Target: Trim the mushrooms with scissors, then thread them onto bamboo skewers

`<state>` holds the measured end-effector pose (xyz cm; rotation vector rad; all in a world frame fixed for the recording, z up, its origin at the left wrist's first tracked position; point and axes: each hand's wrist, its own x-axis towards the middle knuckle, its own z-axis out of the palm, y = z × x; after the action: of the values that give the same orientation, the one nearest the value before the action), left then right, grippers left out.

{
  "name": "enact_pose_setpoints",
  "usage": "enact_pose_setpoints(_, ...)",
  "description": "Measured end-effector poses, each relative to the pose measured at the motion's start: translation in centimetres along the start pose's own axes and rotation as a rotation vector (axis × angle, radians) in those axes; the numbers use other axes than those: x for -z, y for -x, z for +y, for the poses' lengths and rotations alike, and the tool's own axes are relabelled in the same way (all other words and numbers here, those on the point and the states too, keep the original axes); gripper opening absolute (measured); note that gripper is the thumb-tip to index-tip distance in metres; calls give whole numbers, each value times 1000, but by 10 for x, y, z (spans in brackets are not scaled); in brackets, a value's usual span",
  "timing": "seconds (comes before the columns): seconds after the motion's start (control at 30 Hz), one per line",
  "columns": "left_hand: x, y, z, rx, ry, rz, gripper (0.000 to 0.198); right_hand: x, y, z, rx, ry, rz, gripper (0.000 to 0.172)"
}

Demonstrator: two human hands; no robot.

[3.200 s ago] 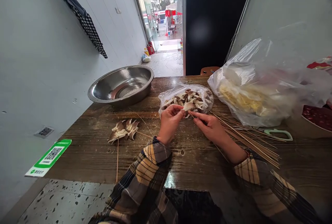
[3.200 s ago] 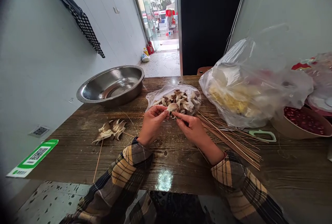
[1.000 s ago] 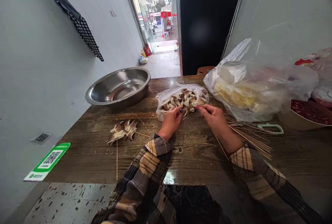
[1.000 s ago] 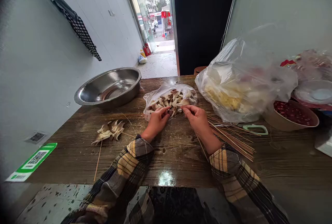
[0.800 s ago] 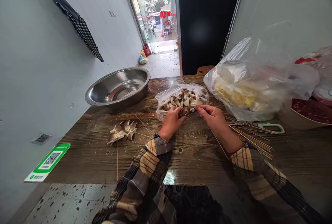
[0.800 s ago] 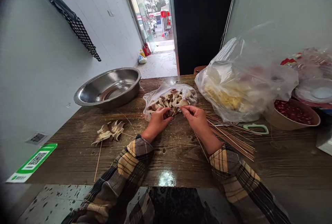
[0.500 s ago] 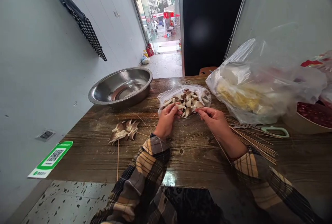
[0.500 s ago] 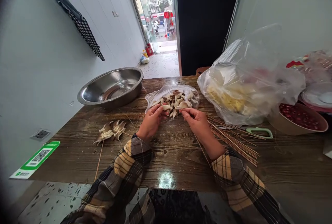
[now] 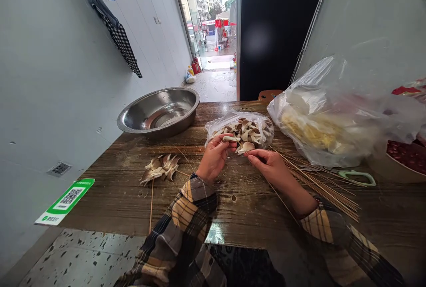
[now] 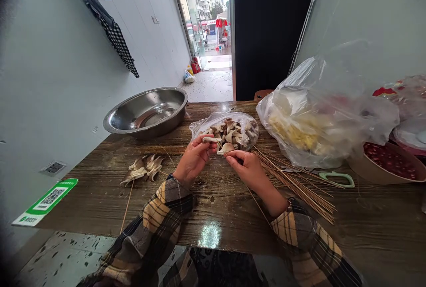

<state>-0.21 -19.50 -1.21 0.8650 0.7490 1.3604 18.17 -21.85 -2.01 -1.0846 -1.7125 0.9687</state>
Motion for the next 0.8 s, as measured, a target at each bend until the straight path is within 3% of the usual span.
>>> enact_pose_setpoints(0.27,-2,1,1,-7,23,29,25,-1,1,2,17,33,-6,30)
enact_pose_setpoints(0.43,0,-1,-2,-27,-32,71,36,-1,2,3,13,55,-19,31)
enact_pose_setpoints(0.8,-1,-1,-2,-39,-59,64,28,-2,2,5,23,58,-27,30)
